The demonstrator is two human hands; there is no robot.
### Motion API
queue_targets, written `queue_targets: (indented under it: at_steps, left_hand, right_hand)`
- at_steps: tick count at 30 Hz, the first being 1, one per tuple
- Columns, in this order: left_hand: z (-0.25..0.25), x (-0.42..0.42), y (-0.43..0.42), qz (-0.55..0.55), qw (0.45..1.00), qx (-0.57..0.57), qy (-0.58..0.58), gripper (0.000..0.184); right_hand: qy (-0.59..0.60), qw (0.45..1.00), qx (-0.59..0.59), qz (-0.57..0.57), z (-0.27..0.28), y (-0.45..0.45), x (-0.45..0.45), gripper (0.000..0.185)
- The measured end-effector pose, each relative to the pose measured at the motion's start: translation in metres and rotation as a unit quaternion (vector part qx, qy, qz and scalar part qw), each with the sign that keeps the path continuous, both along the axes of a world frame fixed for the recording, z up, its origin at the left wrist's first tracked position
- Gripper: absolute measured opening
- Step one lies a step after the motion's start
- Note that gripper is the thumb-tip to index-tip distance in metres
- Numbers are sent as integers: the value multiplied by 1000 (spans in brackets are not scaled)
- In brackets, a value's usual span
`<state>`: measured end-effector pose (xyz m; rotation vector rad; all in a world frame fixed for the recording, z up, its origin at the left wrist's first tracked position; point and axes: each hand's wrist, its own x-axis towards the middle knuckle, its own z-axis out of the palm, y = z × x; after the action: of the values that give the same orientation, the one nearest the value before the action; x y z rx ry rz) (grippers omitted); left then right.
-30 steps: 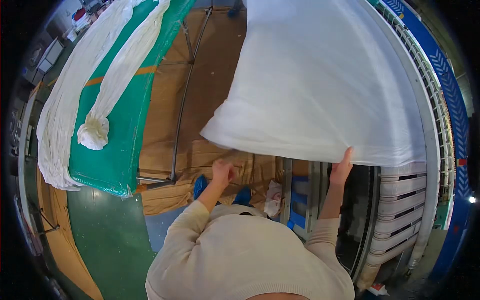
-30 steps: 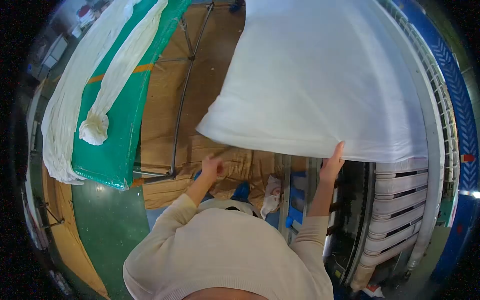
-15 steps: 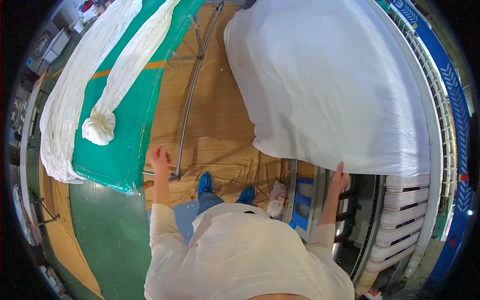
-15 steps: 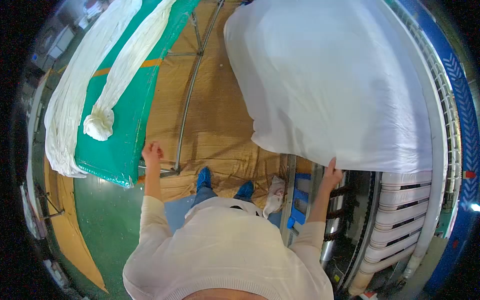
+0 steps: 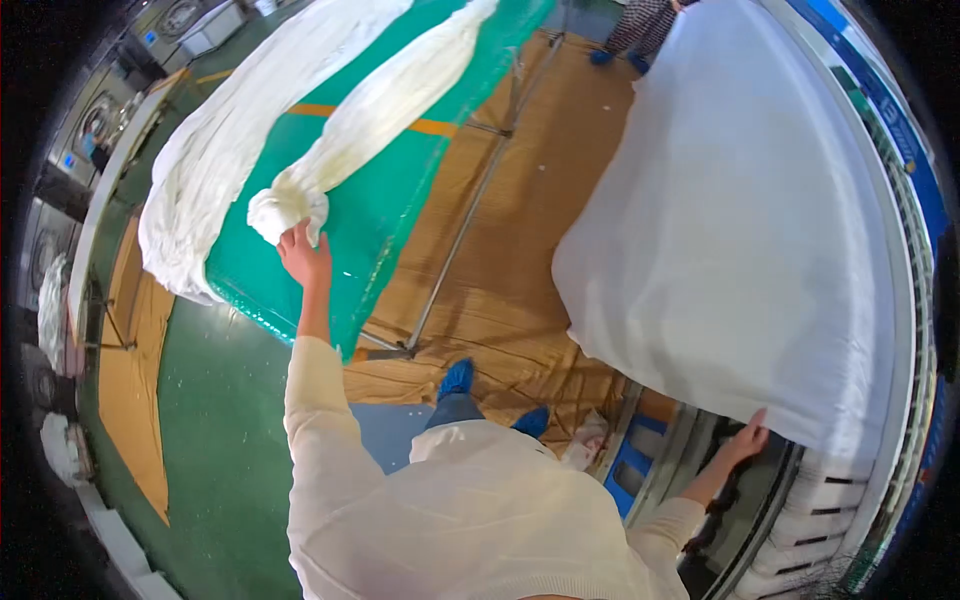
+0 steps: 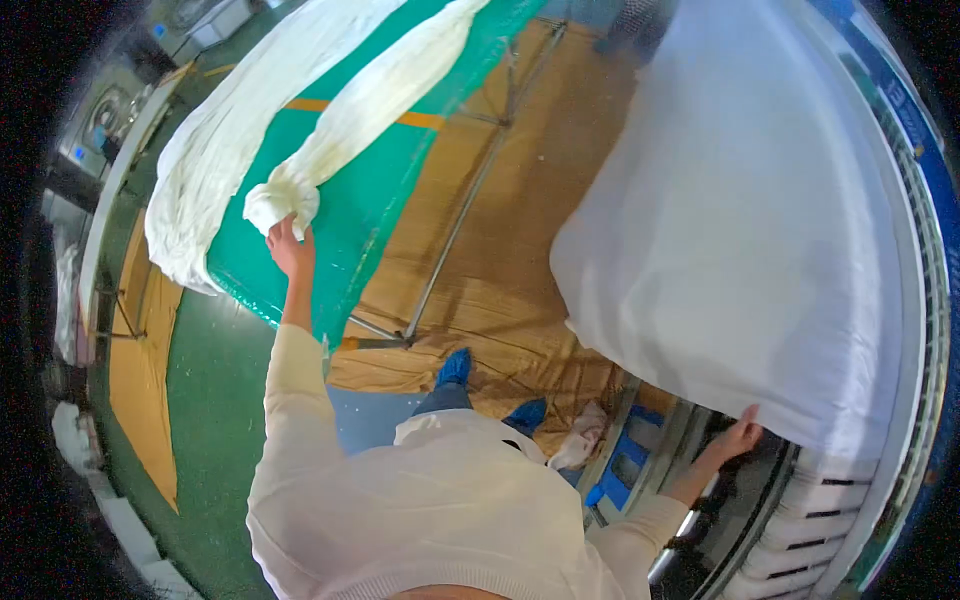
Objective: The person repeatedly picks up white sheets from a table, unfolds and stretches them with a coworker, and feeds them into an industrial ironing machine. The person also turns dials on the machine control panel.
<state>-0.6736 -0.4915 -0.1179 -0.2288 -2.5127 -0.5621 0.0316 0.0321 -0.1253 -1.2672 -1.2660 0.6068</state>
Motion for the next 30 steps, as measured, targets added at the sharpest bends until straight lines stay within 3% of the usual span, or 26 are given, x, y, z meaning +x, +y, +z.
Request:
queue_targets:
  at_steps: [3, 5, 6, 8, 11, 13, 15, 18, 19, 20, 21, 22, 23, 25, 27, 29, 30]
  left_hand:
    - [12, -21, -12, 46, 993, -105, 9, 61]
    - [11, -42, -18, 64, 981, -185, 10, 74]
    - [12, -51, -21, 62, 981, -182, 17, 74]
    - [11, -63, -29, 85, 972, -174, -132, 79]
    - [13, -87, -39, 123, 949, -205, -208, 75]
    - [-3, -113, -55, 107, 951, -202, -207, 71]
    - [-21, -132, -78, 100, 952, -197, -212, 67]
    - [-24, -141, -111, -25, 991, -45, -127, 39]
    - [-21, -134, -117, -23, 991, -46, -125, 39]
    - [-18, -120, -125, -78, 973, 155, -152, 37]
    - [-9, -101, -130, -129, 912, 350, -173, 35]
    - [2, -79, -130, -174, 809, 529, -187, 34]
    - [18, -46, -114, -170, 810, 529, -186, 34]
    - [38, 26, -79, -218, 640, 728, -114, 41]
    - [-16, 65, -82, -192, 603, 734, -248, 45]
    - [-74, 95, -68, -64, 547, 775, -311, 44]
    - [-72, 110, -58, -63, 549, 772, -313, 44]
  right_hand:
    - [49, 997, -5, -63, 24, -7, -23, 31]
    - [132, 968, 26, -210, 39, -20, -44, 37]
    - [139, 967, 28, -213, 38, -22, -44, 37]
    - [104, 984, -6, -145, 37, -19, -26, 41]
    - [72, 991, -55, -100, 33, -9, -24, 47]
    - [25, 990, -129, -55, 36, 2, -22, 55]
    - [22, 991, -124, -45, 35, 21, -11, 57]
    - [21, 991, -133, -23, 32, 35, -6, 61]
    - [34, 991, -120, -43, 39, 33, -13, 61]
    - [47, 991, -108, -65, 46, 30, -19, 61]
    - [59, 990, -96, -86, 52, 26, -24, 62]
    - [60, 990, -98, -83, 50, 28, -22, 62]
    - [49, 993, -96, -57, 46, 33, -18, 61]
    - [22, 995, -94, -2, 39, 41, -10, 59]
    - [-8, 995, -97, 24, 32, 61, -4, 59]
    - [-63, 990, -106, 66, 24, 78, 11, 58]
    - [-63, 990, -110, 64, 24, 76, 18, 58]
